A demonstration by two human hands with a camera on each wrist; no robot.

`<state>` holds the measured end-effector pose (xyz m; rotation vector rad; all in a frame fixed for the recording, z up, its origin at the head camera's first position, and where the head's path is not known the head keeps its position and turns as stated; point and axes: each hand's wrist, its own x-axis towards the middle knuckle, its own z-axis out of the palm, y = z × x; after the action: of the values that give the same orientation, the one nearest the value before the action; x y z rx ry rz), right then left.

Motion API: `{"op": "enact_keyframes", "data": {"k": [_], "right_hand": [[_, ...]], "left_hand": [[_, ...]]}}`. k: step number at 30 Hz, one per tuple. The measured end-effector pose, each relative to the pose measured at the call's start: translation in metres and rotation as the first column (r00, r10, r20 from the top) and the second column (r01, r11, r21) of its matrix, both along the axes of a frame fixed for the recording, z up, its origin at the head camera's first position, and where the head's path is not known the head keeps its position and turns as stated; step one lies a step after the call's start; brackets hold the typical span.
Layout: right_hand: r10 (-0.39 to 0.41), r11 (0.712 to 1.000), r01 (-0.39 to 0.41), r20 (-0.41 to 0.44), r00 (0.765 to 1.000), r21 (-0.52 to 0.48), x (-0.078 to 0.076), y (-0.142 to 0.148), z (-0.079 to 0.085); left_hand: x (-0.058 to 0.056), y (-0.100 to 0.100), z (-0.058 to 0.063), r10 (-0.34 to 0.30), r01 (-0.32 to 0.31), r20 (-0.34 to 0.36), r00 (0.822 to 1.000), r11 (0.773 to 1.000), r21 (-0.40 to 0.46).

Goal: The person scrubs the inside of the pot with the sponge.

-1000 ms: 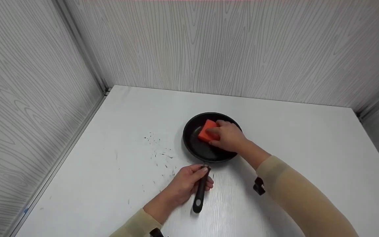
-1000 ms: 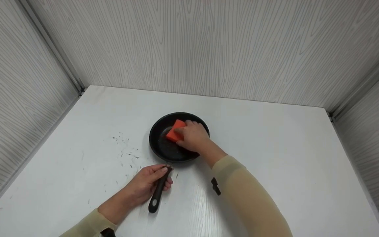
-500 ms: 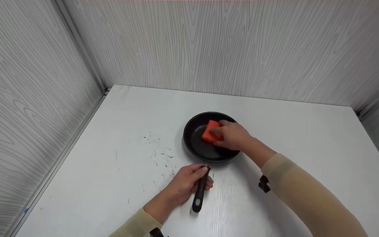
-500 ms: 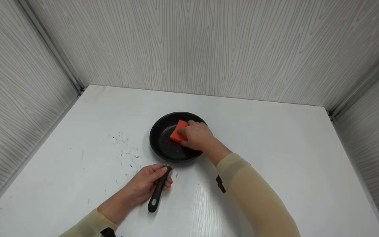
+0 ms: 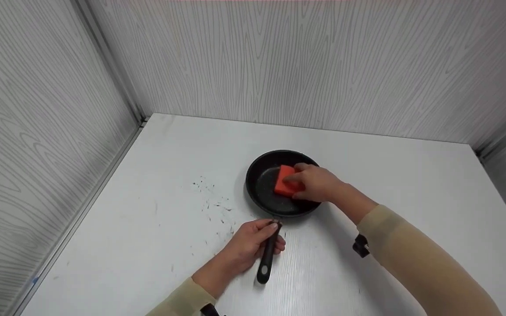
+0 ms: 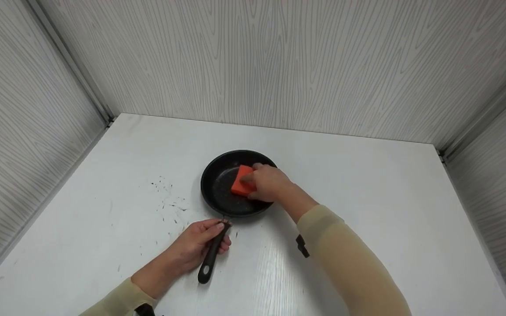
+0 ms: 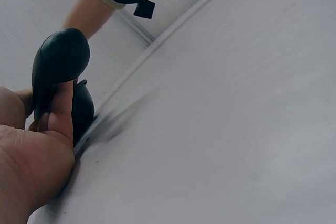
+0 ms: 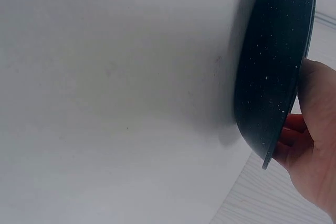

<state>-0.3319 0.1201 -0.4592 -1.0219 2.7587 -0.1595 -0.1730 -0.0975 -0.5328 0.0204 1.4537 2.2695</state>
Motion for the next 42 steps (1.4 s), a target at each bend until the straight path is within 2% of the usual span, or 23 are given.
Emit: {"op": "enact_keyframes", "data": {"k": [15,23,30,42], "right_hand": [[0.042,0.998,-0.039,0.075,0.996,-0.047,0.006,0.007,0.006],[0.009,0.999,-0.003,0.112,0.994,-0.053,0.014,0.009,0.006],[-0.006,0.994,0.024,0.157,0.988,-0.110,0.018,0.011,0.004],[0.033,0.982,-0.002,0.156,0.987,-0.191,0.023,0.009,-0.002]], "left_hand": [[0.001,-0.001,0.001,0.009,-0.009,-0.023,1.000,1.000,0.021],[0.002,0.000,0.001,0.006,-0.006,-0.007,1.000,1.000,0.014],[0.002,0.000,0.001,0.007,-0.007,-0.007,1.000,1.000,0.006],[0.001,0.000,0.001,-0.008,0.008,-0.016,1.000,1.000,0.017]]}}
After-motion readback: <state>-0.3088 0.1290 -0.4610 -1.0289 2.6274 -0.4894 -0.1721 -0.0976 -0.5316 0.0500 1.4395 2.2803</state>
